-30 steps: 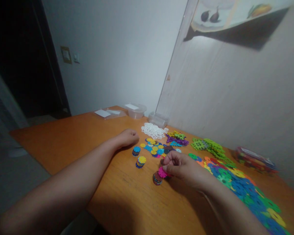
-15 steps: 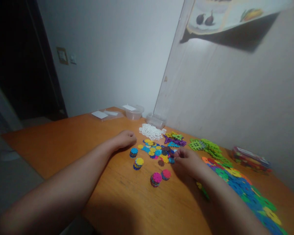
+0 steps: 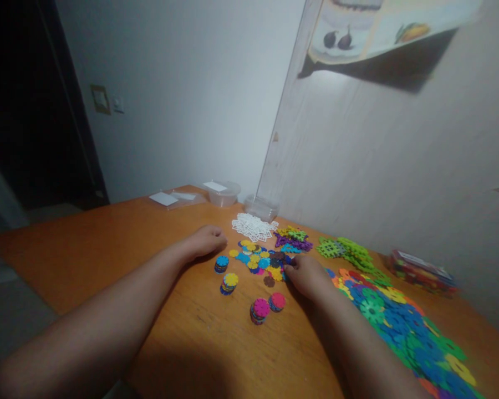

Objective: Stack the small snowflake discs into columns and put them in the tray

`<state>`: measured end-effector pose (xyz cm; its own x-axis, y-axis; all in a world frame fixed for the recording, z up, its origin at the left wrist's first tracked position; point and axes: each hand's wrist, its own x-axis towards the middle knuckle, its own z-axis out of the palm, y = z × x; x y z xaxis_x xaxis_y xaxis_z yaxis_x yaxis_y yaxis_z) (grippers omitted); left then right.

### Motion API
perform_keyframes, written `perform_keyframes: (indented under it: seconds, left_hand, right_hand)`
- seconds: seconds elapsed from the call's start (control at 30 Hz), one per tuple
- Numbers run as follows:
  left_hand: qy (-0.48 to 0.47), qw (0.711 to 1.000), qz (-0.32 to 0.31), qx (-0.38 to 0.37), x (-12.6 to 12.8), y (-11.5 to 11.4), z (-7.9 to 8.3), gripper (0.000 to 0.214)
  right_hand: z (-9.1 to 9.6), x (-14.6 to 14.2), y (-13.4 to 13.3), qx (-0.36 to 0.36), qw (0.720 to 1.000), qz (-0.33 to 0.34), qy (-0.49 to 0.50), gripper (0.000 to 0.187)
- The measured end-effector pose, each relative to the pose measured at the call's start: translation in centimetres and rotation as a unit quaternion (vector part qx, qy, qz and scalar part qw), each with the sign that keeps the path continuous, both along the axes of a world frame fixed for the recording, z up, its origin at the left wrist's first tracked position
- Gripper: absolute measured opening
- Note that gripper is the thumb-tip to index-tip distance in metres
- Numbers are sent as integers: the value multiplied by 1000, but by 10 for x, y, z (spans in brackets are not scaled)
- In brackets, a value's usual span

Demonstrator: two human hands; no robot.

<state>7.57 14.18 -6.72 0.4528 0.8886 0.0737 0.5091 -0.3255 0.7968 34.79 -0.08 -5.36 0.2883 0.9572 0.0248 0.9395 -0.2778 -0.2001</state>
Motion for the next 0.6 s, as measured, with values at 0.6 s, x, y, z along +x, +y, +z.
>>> perform_keyframes:
  seconds: [0.6]
  left_hand:
    - [-8,1000,7,-4,0,-2,1,19]
  right_hand:
    - [-1,-7,-11,37,999,25,22,22]
